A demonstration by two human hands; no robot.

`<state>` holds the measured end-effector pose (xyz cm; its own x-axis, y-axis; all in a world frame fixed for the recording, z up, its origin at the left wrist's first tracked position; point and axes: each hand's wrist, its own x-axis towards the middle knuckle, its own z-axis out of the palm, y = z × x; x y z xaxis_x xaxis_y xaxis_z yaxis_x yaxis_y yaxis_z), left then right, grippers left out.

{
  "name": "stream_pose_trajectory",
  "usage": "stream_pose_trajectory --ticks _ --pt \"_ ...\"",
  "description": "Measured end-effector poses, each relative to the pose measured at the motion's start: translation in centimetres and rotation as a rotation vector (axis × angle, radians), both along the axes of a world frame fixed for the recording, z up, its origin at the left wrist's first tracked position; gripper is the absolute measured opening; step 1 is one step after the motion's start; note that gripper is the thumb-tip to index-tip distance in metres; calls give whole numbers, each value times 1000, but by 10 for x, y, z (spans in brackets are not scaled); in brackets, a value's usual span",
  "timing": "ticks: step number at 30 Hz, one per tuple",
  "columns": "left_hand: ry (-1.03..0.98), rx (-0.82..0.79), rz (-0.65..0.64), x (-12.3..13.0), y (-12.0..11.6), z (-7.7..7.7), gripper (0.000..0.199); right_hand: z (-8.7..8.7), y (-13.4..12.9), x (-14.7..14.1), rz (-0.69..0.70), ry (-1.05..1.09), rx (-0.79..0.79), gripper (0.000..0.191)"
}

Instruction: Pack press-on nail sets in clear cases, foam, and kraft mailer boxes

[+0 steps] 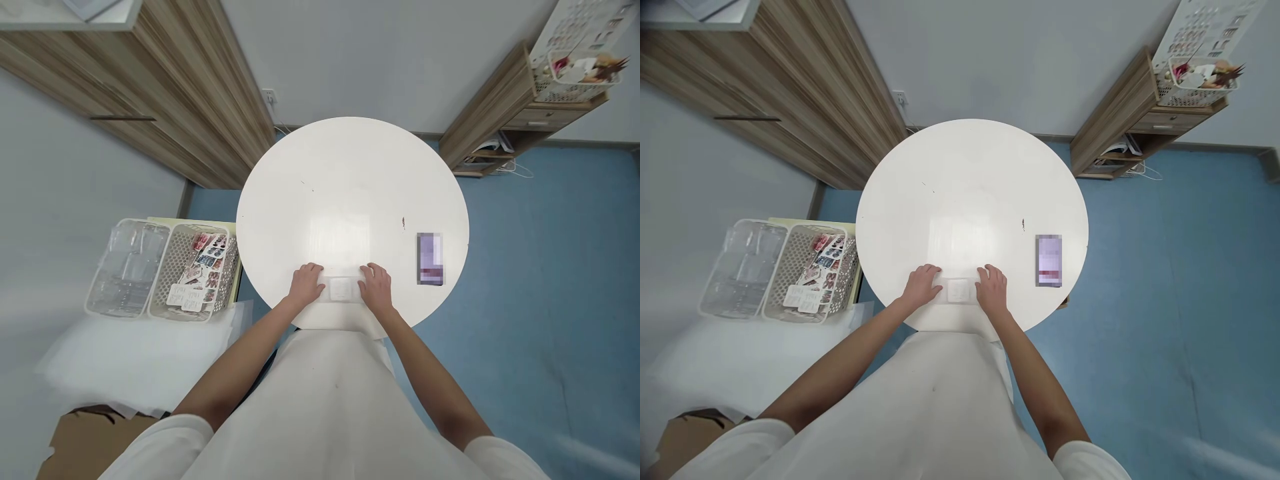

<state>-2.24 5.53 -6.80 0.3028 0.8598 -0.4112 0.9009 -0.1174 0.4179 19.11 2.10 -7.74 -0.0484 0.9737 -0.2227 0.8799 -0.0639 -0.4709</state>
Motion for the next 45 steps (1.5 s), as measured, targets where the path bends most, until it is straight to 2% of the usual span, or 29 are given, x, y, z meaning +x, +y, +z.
stream_pose_trajectory --ticks 3,5,7,10,14,19,24,28,32,37,45 --pt "-62 151 -168 6 -10 9 40 8 -5 -7 241 -17 79 32" --pt "-102 153 -283 8 -16 10 45 9 -10 -13 388 -14 57 37" --pt "-107 147 -342 10 -22 6 55 5 -14 -19 444 -42 24 44" --pt "-85 160 -360 10 -26 -2 61 -4 -20 -27 399 -76 11 44" --pt "-56 184 -382 7 -26 -3 52 -7 -28 -31 328 -54 9 40" --pt "-97 125 -412 -1 -32 6 49 3 -43 -30 242 33 -97 41" --pt "-126 30 -407 -8 -43 10 34 14 -59 -30 215 53 -213 36" --pt "-191 -10 -363 -10 -45 10 32 22 -62 -28 226 61 -155 29" --pt "-327 -70 -241 -16 -38 10 35 27 -50 -23 237 36 -67 24" --pt "-446 -136 -86 -32 -25 1 34 27 -27 -17 227 82 -141 26" --pt "-558 -257 213 -40 -15 -15 32 14 -2 -4 97 268 -310 28"
